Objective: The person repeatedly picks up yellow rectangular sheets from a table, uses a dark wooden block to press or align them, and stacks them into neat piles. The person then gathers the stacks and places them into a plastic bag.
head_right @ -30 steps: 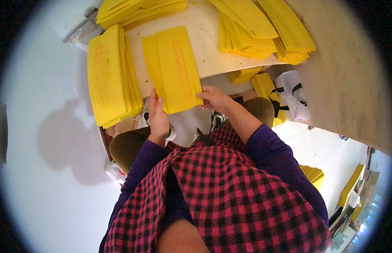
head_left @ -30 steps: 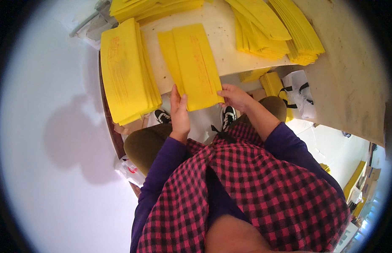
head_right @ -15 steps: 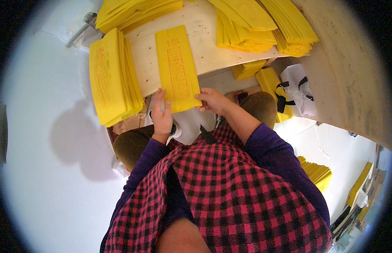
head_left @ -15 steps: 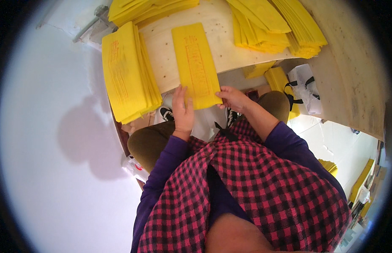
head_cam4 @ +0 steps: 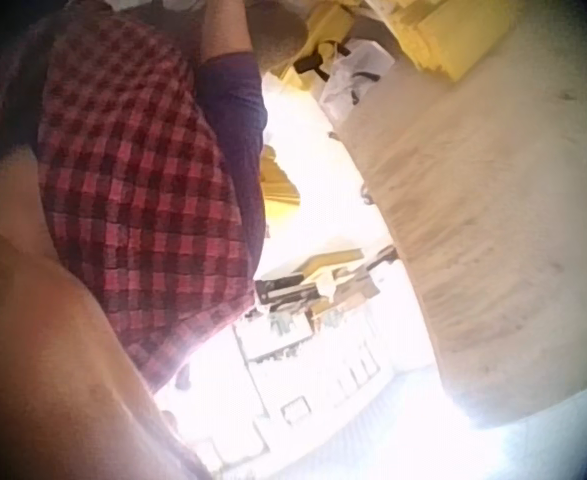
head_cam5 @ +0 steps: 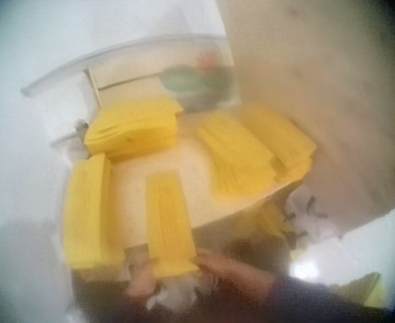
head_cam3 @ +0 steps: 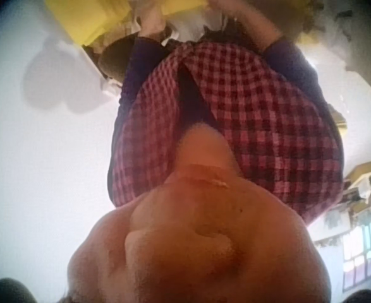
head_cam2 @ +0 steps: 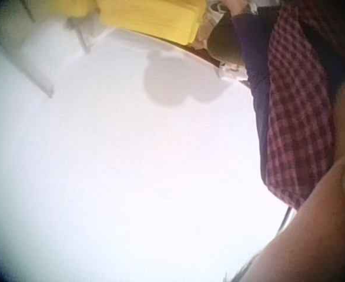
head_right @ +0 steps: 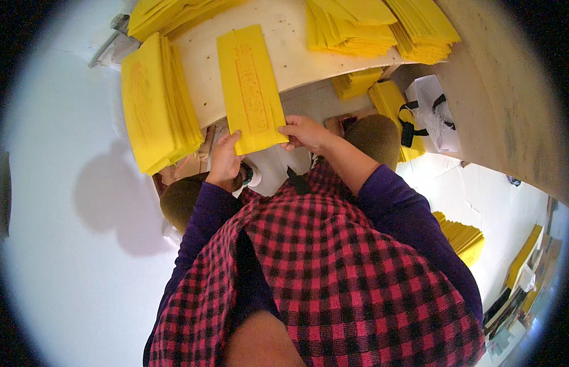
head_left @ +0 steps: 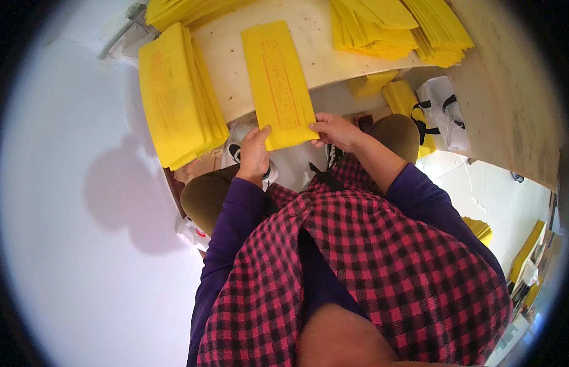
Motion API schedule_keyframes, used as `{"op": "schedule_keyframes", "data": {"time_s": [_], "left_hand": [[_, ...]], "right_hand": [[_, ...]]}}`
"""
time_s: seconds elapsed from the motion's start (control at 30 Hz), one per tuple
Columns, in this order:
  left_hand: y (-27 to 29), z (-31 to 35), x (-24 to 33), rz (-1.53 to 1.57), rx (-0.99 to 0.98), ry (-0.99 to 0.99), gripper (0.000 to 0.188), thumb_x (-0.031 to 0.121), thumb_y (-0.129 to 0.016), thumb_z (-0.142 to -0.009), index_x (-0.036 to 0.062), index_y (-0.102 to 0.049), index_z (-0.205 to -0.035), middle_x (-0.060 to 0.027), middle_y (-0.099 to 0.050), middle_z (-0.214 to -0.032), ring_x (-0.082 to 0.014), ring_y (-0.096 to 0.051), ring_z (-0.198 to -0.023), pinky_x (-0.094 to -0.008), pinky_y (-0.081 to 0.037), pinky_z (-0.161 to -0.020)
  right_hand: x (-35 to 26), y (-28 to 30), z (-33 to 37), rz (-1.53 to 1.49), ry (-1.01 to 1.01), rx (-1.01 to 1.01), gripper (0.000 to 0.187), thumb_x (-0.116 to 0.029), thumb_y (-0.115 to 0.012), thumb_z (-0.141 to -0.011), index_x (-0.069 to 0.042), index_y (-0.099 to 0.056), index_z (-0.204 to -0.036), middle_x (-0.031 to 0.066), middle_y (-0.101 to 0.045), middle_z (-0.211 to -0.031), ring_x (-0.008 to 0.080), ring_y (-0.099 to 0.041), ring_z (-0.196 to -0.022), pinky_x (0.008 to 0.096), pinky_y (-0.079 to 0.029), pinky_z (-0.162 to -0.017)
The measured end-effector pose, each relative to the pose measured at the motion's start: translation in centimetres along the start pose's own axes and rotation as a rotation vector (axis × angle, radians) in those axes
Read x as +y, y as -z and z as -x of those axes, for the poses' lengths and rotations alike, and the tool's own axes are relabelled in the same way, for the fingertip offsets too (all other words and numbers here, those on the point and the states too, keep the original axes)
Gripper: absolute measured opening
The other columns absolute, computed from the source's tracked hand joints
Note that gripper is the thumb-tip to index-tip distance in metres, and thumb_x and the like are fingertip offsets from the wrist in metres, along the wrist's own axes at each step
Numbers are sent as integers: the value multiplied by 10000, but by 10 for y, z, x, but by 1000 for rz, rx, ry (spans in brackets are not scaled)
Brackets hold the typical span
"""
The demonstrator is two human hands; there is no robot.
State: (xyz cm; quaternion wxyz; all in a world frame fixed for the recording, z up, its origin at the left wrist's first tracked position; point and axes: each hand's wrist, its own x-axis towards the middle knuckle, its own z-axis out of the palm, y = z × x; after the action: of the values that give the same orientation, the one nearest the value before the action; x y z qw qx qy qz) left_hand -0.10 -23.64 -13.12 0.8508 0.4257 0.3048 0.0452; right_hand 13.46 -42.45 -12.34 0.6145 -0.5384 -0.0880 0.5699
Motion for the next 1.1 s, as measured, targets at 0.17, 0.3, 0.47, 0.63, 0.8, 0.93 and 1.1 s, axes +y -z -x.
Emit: {"op": "schedule_keyframes", "data": {"time_s": [0.17, 0.3, 0.47, 0.63, 0.8, 0.93, 1.1], "left_hand": [[5, 9, -9, 48, -33, 40, 239, 150, -513, -910, -3, -542, -1092, -101, -614, -1065, -196, -618, -909, -325, -502, -754], [4, 6, -12, 69, -50, 81, 257, 112, -516, -897, -24, -519, -1115, -109, -609, -1067, -212, -615, -914, -332, -498, -772], [-7, 9, -5, -33, -78, -53, 260, 37, -524, -864, -33, -522, -1114, -96, -611, -1051, -199, -607, -903, -310, -481, -802], [-18, 40, 6, -321, -80, -170, 288, -11, -521, -844, -28, -521, -1132, -68, -613, -1025, -155, -590, -900, -282, -465, -811], [-27, 69, 20, -600, -108, -298, 429, -38, -499, -821, -23, -457, -1247, -67, -576, -1110, -125, -537, -1006, -258, -411, -884], [-32, 87, 38, -637, -33, -445, 458, 17, -539, -794, -9, -462, -1245, -122, -607, -1080, -147, -562, -1002, -269, -425, -873], [-28, 107, 83, -628, 47, -604, 499, -35, -520, -799, 0, -425, -1287, -113, -575, -1155, -152, -542, -1051, -269, -402, -913]], "right_hand": [[11, 2, 10, 8, -25, -35, 240, -199, -531, -904, -37, -537, -1083, 37, -628, -867, 92, -606, -665, 194, -504, -612], [13, 6, 6, 38, -45, -25, 308, -248, -494, -925, -23, -524, -1133, 86, -612, -1015, 138, -621, -798, 250, -522, -691], [-14, 9, -15, -115, 50, -4, 404, -352, -434, -952, -20, -514, -1167, 90, -593, -1099, 172, -584, -971, 315, -466, -830], [-28, 1, -34, -321, 81, -25, 385, -297, -424, -959, -4, -492, -1199, 101, -585, -1132, 187, -590, -988, 331, -476, -850], [-29, -20, -38, -459, 216, -94, 322, -177, -449, -938, 8, -483, -1199, 113, -582, -1141, 210, -587, -1013, 351, -479, -875], [-51, -38, -27, -407, 334, -101, 353, -140, -480, -915, -7, -447, -1240, 103, -563, -1171, 209, -562, -1055, 352, -462, -903], [-110, -83, -25, -365, 455, -153, 308, -93, -443, -923, 8, -455, -1213, 121, -558, -1168, 218, -565, -1048, 350, -453, -923]]}}
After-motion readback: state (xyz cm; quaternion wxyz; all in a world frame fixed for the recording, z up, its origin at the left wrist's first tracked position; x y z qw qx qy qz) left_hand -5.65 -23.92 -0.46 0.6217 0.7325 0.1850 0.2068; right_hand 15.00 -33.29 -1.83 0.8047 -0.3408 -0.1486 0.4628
